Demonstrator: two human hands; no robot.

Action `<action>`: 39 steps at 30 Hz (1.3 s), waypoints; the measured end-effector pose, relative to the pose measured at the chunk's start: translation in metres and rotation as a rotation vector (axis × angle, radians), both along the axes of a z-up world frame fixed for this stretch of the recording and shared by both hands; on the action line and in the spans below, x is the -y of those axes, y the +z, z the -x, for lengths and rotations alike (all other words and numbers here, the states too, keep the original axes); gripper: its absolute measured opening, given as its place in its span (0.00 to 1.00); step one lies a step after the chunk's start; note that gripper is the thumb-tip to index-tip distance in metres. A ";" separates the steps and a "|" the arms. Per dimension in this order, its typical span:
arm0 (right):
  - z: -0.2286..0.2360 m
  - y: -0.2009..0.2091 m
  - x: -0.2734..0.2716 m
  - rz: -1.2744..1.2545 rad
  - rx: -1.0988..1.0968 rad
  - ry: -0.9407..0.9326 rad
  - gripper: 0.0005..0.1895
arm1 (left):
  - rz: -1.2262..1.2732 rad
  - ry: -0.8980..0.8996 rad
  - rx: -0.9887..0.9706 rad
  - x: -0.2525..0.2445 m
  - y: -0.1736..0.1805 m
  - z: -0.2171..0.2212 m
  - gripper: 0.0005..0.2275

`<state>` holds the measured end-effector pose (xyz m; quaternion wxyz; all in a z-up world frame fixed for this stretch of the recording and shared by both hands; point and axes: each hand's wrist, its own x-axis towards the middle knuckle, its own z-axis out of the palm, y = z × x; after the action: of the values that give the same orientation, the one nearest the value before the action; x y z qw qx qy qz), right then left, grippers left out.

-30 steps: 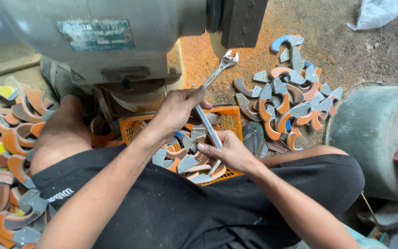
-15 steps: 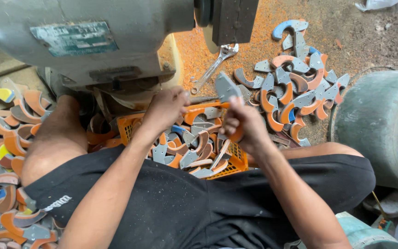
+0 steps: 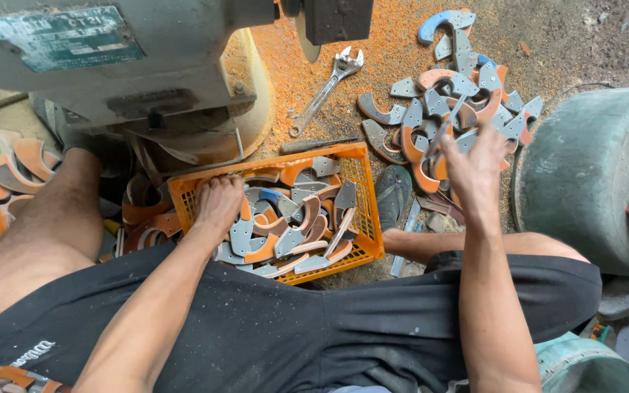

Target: The person sits on the floor and repeatedly grinds the edges of curved metal climbing claws against a bench grinder. They pick each claw from a nearby orange crate, press it against the spinning wheel, and return it to the crate.

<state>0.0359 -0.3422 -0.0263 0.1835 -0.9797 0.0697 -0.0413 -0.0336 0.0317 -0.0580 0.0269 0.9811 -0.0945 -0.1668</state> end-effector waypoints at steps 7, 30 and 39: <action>0.035 -0.019 -0.093 -0.250 -0.012 0.852 0.37 | 0.460 0.245 -0.171 0.002 0.028 -0.014 0.10; 0.033 -0.005 -0.130 -1.016 -0.560 0.070 0.18 | 1.161 0.637 -0.485 0.011 0.046 -0.047 0.18; -0.003 0.008 -0.039 -1.768 -0.628 -0.276 0.05 | 0.288 0.195 -0.217 0.007 -0.013 0.021 0.09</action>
<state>0.0385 -0.3036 -0.0185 0.8254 -0.4351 0.2371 0.2706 -0.0545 0.0246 -0.0709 0.1929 0.9478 -0.0183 -0.2530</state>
